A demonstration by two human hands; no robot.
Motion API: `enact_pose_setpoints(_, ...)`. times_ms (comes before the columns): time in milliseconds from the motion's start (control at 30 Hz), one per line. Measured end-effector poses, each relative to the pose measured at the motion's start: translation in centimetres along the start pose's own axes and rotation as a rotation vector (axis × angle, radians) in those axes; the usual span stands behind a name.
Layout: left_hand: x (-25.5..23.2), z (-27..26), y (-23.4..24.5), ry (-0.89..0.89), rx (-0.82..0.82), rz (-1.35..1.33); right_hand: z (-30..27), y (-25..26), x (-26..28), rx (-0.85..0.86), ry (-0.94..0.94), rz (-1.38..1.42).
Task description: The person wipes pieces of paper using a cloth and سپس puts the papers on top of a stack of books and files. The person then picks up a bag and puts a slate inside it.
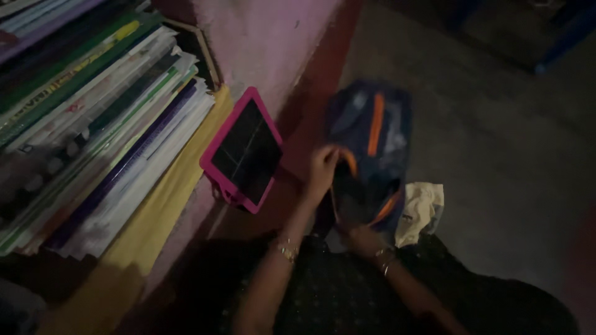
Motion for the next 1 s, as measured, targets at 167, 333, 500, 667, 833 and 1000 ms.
enact_pose_setpoints(167,2.3,-12.3,2.8,0.230,-0.056,0.036,-0.3,-3.1,-1.8,0.069,-0.043,-0.014)
enact_pose_setpoints(333,-0.2,-10.6,3.1,0.298,0.099,0.340,-0.5,0.7,-0.1,-0.021,-0.082,0.118)
enact_pose_setpoints(500,-0.5,-11.5,2.6,0.314,0.310,0.632,1.2,11.2,4.8,-0.419,-0.475,0.326)
enact_pose_setpoints(667,3.2,-15.2,0.2,0.258,0.282,0.717,7.3,19.9,15.9,-0.622,0.030,0.322)
enact_pose_setpoints(833,6.2,-16.5,-2.0,0.330,0.400,0.628,13.2,21.7,27.5,-0.557,0.651,-0.109)
enact_pose_setpoints(1000,7.4,-14.7,-2.4,0.382,0.423,0.629,15.4,21.6,32.9,-0.546,0.704,-0.181)
Point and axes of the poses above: each hand's wrist, its own z-axis towards the middle knuckle, its own y-axis out of the back of the hand, x = y × z, the point moved 5 cm from there along z, towards the middle knuckle, and after that the axes turned 7 degrees about -y, right-handed, at the moved point
